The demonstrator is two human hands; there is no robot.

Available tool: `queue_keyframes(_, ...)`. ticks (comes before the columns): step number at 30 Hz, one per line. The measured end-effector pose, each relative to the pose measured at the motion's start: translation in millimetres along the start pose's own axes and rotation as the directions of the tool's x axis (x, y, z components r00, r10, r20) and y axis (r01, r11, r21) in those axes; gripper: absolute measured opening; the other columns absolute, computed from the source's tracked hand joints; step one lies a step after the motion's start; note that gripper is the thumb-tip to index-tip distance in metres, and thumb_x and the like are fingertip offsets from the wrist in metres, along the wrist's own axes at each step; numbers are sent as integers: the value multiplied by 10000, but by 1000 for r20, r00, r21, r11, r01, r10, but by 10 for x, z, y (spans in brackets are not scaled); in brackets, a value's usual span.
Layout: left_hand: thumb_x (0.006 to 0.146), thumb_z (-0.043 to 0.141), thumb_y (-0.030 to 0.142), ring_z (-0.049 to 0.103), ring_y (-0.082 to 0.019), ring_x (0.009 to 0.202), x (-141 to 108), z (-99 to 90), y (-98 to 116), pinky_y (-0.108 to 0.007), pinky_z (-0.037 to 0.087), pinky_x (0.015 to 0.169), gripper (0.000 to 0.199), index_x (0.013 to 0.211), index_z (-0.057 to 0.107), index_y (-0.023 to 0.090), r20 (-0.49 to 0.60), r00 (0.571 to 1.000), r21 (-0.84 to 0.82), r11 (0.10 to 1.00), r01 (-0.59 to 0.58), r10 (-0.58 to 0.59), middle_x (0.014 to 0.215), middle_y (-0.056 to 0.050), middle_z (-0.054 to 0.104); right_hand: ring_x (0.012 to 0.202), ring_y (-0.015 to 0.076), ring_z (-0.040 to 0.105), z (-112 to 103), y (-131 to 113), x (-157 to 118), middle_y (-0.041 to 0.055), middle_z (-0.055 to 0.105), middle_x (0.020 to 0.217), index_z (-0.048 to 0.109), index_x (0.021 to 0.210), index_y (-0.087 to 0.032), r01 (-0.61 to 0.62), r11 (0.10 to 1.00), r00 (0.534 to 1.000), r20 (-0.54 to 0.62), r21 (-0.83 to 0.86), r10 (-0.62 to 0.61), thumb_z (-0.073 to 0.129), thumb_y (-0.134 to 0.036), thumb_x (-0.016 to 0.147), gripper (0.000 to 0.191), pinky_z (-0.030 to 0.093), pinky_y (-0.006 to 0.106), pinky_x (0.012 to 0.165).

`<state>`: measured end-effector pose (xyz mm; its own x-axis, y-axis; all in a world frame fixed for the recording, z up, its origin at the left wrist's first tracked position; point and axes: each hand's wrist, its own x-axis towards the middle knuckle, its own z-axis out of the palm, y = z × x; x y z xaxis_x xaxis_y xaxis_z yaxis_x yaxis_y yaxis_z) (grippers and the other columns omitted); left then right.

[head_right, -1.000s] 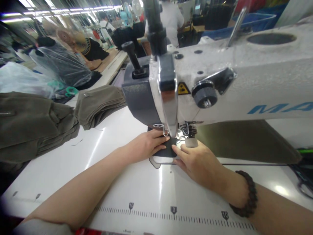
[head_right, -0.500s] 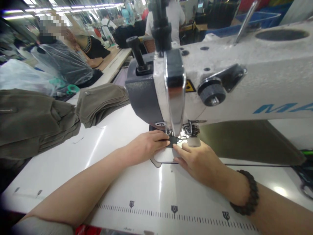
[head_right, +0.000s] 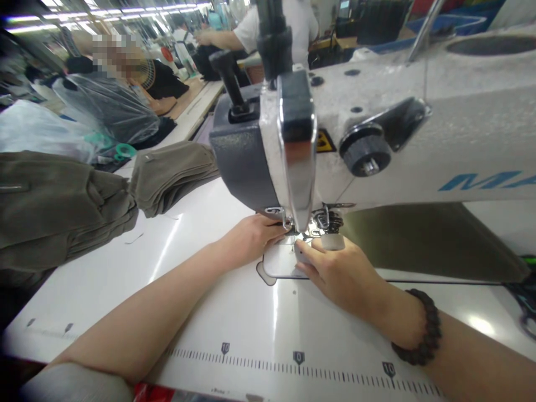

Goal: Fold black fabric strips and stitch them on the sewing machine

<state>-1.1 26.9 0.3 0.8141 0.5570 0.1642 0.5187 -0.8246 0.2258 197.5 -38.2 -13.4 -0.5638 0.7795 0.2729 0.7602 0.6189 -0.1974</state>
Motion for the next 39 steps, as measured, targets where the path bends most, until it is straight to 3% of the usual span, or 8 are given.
queue_keyframes(17,885,438,210,566,-204,931,10,-29,-21,-309,482,783,237,1001,632,139,23,999,46,999,28,-29,1022,-84,611,763,204,582,13,15,-13,86,641,845,582,1085,-135,-6,1000,1000,22,20,6,436,-306,864,316,450,352,681)
queue_keyframes(22,877,458,270,580,-185,779,-54,-133,144,-294,484,671,231,905,652,147,142,988,113,993,47,-63,855,-60,594,749,193,578,52,50,-44,75,629,836,565,1113,-132,18,999,1000,21,36,-19,433,-317,869,334,436,341,678)
queue_keyframes(28,889,429,268,567,-162,738,-103,-201,301,-277,475,658,242,885,630,133,273,961,61,998,12,-28,870,-60,540,745,185,577,69,90,-78,79,621,818,552,1124,-103,38,998,999,1,42,-38,421,-313,877,349,424,311,648)
queue_keyframes(39,875,463,256,564,-155,713,-102,-202,305,-272,470,638,216,914,632,126,292,956,21,999,29,-34,890,-62,536,661,163,529,24,84,-71,47,584,711,595,1047,-113,117,992,993,6,39,-117,428,-270,878,285,377,307,624)
